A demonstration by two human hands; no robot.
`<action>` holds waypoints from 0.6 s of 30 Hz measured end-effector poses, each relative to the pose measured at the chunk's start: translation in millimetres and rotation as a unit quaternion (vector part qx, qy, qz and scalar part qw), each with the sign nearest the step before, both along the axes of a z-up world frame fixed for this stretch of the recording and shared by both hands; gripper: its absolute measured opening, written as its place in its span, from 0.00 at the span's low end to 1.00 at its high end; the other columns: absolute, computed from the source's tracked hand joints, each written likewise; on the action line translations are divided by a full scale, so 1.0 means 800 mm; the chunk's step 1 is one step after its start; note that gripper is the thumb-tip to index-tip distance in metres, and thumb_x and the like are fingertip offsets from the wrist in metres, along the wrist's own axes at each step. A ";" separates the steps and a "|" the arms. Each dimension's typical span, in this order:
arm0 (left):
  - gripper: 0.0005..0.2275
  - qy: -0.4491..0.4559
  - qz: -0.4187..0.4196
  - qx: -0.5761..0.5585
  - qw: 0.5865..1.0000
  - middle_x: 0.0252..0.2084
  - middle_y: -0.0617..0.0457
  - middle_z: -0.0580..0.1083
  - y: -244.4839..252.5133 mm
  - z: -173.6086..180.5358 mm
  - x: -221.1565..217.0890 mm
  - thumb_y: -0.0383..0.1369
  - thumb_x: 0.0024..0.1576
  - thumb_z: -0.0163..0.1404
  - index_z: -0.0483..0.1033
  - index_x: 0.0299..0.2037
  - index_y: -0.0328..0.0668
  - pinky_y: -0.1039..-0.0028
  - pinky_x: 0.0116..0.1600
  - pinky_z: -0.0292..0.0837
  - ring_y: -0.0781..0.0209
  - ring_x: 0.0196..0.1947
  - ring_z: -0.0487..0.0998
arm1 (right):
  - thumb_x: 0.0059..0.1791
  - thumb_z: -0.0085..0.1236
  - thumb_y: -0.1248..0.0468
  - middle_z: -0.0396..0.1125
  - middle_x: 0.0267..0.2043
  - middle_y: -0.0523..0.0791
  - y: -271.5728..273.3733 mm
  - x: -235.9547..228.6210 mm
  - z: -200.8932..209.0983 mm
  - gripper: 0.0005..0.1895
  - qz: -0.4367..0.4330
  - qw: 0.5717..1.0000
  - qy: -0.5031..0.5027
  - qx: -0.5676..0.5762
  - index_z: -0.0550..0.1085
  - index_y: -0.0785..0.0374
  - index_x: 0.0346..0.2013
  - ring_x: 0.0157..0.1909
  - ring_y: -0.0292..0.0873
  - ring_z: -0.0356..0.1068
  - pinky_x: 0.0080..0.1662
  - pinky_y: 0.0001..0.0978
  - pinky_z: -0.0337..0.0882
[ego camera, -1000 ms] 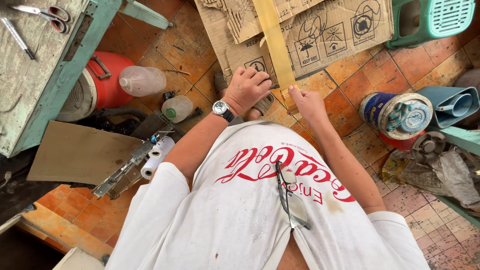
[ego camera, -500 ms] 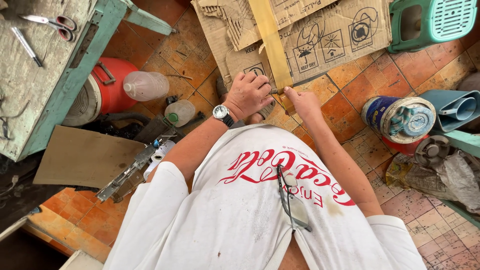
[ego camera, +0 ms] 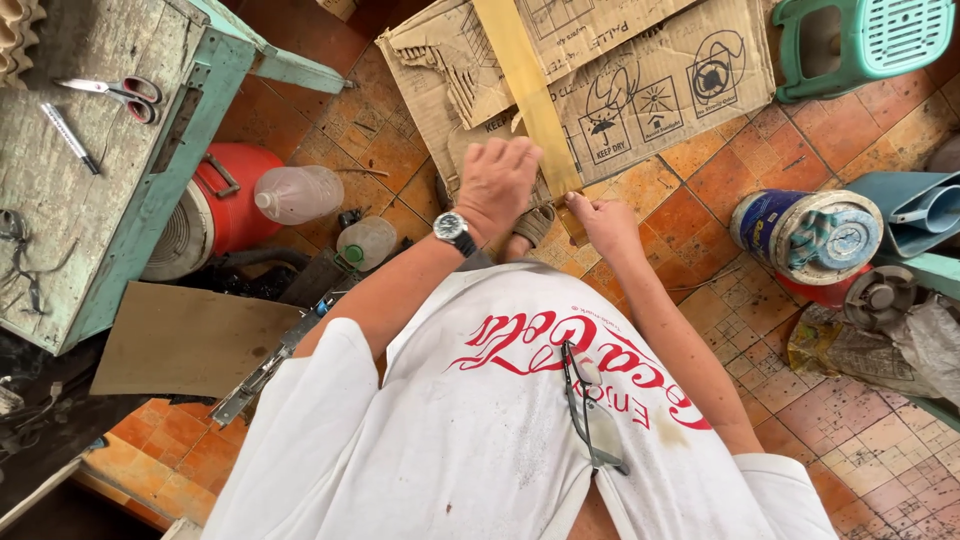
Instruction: The person seals a cardboard box by applying adhesive tape across the flaps and edges using a roll of tape, occasionally using shears to cut the tape.
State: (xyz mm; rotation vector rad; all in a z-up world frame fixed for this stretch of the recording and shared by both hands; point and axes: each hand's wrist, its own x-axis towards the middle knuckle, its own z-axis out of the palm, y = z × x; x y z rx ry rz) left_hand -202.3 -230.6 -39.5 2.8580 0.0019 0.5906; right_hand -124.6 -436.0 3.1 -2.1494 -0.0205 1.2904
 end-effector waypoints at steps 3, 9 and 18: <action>0.11 0.031 0.053 0.027 0.998 0.45 0.57 0.68 0.023 0.021 -0.011 0.33 0.55 0.52 0.73 0.48 0.51 0.65 0.43 0.62 0.56 0.43 0.71 | 0.51 0.51 0.34 0.74 0.20 0.46 -0.008 -0.002 -0.009 0.32 0.019 1.000 -0.013 -0.012 0.76 0.58 0.22 0.29 0.45 0.77 0.39 0.35 0.71; 0.25 0.090 0.025 0.024 0.995 0.47 0.57 0.64 0.034 0.006 -0.005 0.33 0.51 0.56 0.68 0.62 0.56 0.61 0.45 0.62 0.53 0.43 0.68 | 0.53 0.57 0.40 0.73 0.22 0.50 0.000 -0.006 0.013 0.29 -0.051 0.997 0.002 0.053 0.76 0.63 0.25 0.27 0.41 0.77 0.34 0.28 0.73; 0.21 0.043 0.065 0.046 0.996 0.41 0.57 0.64 0.039 0.011 -0.007 0.43 0.53 0.53 0.72 0.58 0.57 0.59 0.44 0.60 0.52 0.39 0.68 | 0.55 0.56 0.41 0.72 0.20 0.52 -0.005 -0.008 -0.001 0.30 -0.057 0.996 0.002 0.071 0.76 0.64 0.24 0.25 0.44 0.77 0.30 0.27 0.72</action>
